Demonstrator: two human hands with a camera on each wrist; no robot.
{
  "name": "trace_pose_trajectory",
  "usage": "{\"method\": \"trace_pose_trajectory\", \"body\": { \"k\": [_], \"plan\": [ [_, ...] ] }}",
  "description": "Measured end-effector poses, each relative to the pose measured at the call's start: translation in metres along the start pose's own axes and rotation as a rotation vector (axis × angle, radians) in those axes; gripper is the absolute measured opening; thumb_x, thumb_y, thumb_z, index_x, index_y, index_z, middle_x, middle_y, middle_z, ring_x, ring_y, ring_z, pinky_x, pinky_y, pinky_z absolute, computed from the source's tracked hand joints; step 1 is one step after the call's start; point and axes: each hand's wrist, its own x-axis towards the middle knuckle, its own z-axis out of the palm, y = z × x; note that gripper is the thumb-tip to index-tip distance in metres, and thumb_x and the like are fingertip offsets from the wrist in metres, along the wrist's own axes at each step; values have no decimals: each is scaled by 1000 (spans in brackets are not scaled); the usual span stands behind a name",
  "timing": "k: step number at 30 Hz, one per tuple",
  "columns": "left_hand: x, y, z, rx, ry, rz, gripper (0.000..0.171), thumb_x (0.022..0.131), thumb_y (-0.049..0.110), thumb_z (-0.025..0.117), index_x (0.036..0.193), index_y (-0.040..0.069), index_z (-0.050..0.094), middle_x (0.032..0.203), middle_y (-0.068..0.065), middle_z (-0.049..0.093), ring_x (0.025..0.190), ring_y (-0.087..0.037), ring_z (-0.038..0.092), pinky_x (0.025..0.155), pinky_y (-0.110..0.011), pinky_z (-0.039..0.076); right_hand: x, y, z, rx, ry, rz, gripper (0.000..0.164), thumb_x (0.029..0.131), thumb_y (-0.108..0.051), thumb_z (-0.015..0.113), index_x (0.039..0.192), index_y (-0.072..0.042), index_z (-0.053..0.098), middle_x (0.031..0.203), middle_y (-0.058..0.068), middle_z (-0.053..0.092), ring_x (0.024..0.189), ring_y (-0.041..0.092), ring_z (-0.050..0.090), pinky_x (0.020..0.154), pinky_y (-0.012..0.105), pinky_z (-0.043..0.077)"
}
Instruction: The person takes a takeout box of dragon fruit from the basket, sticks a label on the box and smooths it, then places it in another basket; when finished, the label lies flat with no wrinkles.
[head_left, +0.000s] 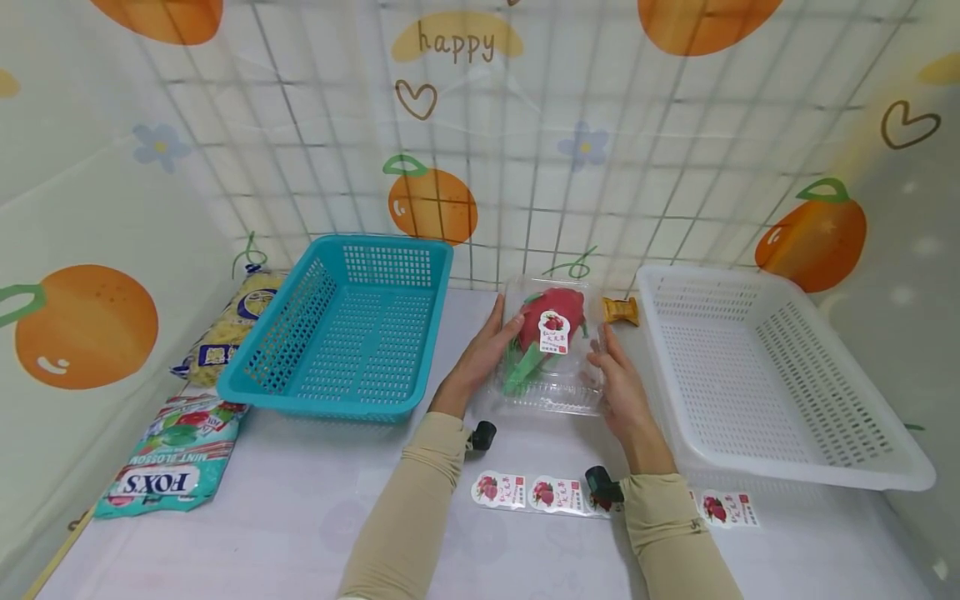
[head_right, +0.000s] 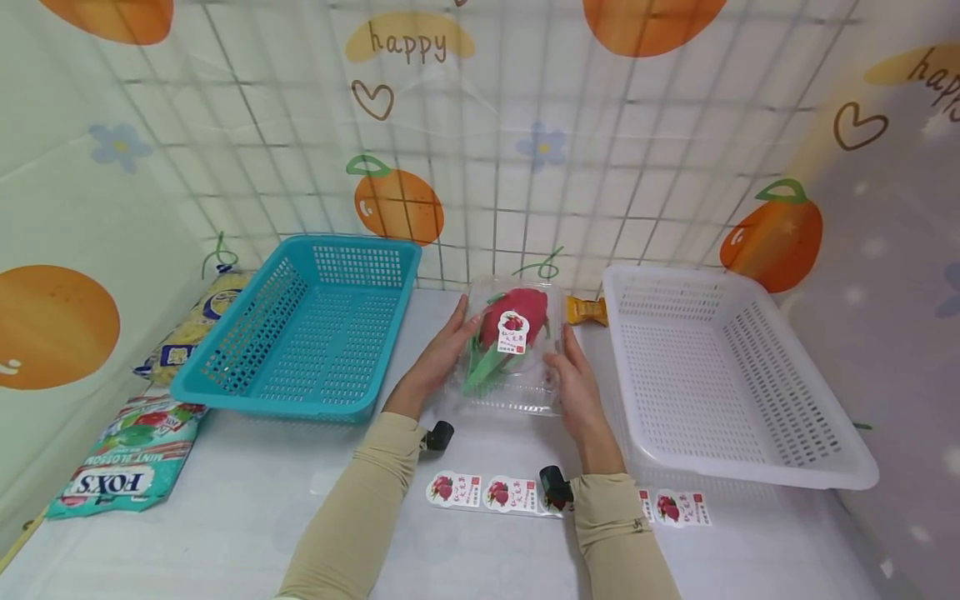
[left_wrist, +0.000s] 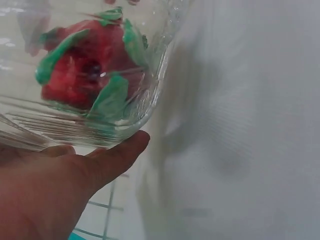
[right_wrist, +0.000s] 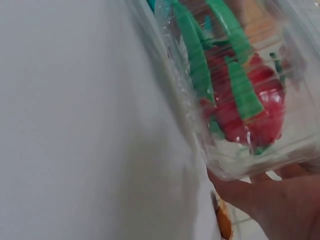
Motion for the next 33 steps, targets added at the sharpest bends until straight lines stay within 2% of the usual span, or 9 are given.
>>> {"method": "trace_pose_trajectory", "body": {
  "k": [11,20,24,28,30,33],
  "plan": [
    [-6,20,-1,-42,17,24,78,101,52,51,165,36,8,173,6,8,161,-23,2,125,-64,6,-8,-18,6,53,59,-34,69,104,-12,39,164,-35,14,172,-17,6,160,11,6,129,46,17],
    [-11,33,0,-42,22,41,75,103,51,46,165,31,10,173,7,8,161,-22,1,126,-63,4,-18,-32,11,105,97,-54,66,104,-10,39,163,-33,21,172,-14,9,160,13,11,127,46,25],
    [-14,38,1,-44,25,35,75,103,50,45,166,30,10,173,7,7,161,-22,1,126,-63,4,-21,-35,13,103,116,-62,66,103,-11,40,163,-31,22,172,-14,12,160,13,10,127,42,27],
    [-19,41,1,-46,27,25,74,103,52,45,165,32,10,173,8,6,161,-23,0,125,-65,4,-23,-38,14,92,126,-68,66,103,-12,42,163,-33,24,171,-16,15,159,13,14,122,36,36],
    [-22,42,0,-47,29,18,74,103,53,44,165,33,9,173,9,6,161,-22,-1,125,-65,3,-24,-39,15,89,130,-73,66,103,-12,43,162,-34,25,171,-16,17,159,14,17,115,31,44],
    [-25,45,0,-44,36,12,74,103,54,44,165,34,9,173,10,5,161,-21,-2,125,-64,2,-25,-41,15,85,136,-79,66,103,-12,43,162,-33,25,171,-14,18,158,16,19,106,24,50]
  ]
}}
